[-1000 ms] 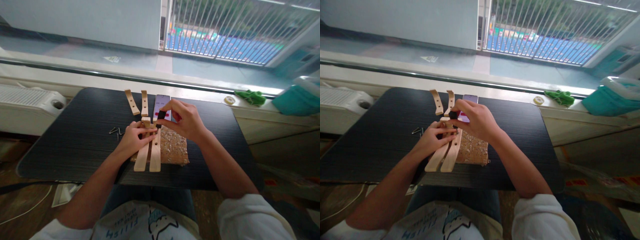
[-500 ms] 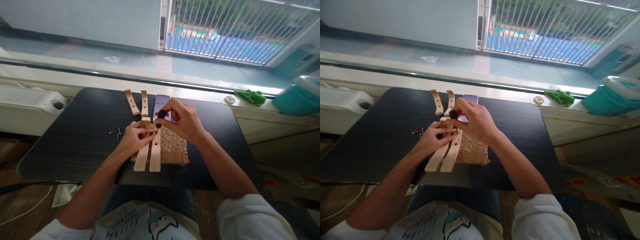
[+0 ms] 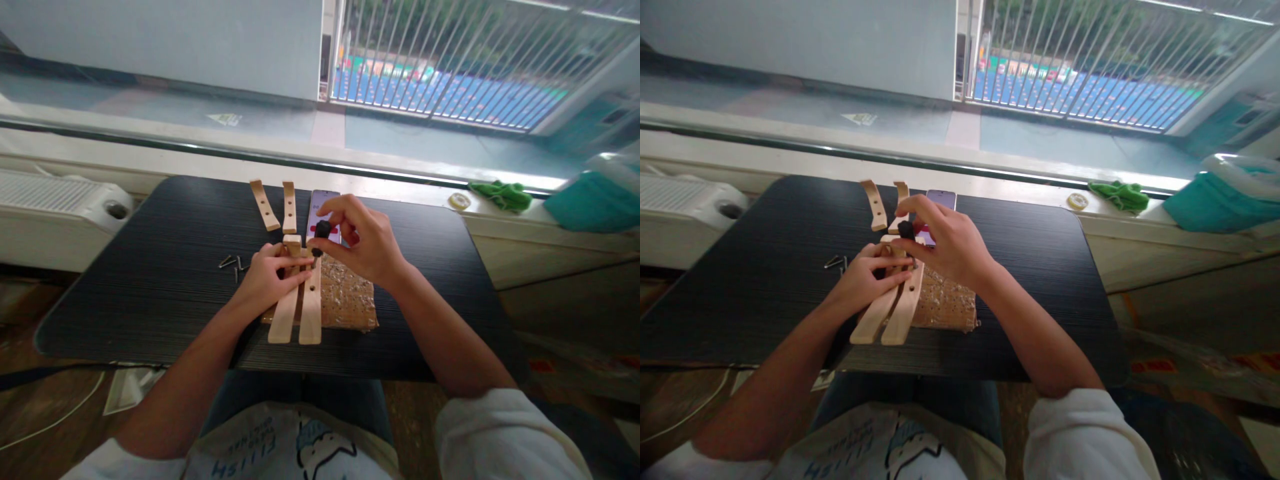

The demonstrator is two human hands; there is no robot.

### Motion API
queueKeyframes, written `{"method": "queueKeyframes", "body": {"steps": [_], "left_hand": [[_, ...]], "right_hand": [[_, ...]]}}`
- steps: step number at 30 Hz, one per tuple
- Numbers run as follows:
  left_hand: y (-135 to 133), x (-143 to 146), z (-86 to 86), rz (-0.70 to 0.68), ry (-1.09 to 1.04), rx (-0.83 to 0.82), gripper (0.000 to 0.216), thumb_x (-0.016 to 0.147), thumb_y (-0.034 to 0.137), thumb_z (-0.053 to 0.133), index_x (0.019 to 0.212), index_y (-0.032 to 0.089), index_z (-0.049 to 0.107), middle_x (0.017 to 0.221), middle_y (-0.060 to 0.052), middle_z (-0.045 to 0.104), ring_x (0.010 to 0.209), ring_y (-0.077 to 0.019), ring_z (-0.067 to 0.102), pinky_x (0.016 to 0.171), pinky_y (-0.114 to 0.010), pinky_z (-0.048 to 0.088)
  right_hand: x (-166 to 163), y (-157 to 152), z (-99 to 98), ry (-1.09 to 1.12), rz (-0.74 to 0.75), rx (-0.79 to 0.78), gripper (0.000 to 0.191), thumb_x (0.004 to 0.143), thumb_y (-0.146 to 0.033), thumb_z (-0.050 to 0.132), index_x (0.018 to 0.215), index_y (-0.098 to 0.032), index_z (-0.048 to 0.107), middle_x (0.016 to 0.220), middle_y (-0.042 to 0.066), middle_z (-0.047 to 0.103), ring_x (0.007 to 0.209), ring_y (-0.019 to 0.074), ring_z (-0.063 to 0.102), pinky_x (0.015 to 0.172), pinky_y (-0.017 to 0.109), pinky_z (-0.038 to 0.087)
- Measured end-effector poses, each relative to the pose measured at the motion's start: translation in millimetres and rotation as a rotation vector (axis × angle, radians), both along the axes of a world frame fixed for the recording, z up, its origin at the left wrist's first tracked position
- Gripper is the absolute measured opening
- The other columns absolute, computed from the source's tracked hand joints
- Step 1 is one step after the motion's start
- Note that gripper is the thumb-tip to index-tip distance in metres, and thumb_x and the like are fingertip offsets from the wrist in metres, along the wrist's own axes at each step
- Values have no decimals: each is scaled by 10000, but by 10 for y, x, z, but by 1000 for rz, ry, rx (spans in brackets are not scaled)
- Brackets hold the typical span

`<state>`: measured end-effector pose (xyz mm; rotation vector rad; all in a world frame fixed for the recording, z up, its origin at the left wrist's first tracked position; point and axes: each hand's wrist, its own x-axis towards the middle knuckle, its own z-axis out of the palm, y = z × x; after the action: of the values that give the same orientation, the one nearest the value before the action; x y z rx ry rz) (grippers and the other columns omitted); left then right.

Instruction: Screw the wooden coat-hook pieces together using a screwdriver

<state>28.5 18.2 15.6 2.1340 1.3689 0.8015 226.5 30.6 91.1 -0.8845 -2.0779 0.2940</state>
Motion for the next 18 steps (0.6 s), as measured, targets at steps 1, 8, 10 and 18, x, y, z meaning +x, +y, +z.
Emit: {"method": "queueKeyframes", "body": {"steps": [1,8,10,18], "left_hand": [[-1,-1,0,-3,-3,2,228,793,305,732,1019,302,760,1015,-52,661,964,-246,541,943,-471,469],[11,-8,-8,-14,-10,-9,227,796,311,728,1020,299,760,1056,-56,668,994,-255,541,960,-487,460],[16,-12,-13,-15,-13,-9,233,794,319,729,1025,303,758,1074,-52,669,1010,-256,541,975,-484,455],[14,-4,3,-11,-15,-17,244,781,291,740,1024,301,758,1053,-41,682,983,-247,545,962,-463,460]], "right_hand": [[1,5,-4,2,20,23,188,831,-284,657,976,-185,589,774,-27,610,610,70,492,601,236,405],[64,35,28,-54,72,35,159,856,-308,632,938,-173,618,749,-25,591,600,66,473,590,224,401],[98,31,68,-91,93,27,166,853,-297,624,962,-171,622,752,-24,593,590,66,466,590,228,405],[237,40,175,-176,164,-49,213,848,-164,569,1054,-158,625,882,7,664,648,62,530,630,223,430]]}}
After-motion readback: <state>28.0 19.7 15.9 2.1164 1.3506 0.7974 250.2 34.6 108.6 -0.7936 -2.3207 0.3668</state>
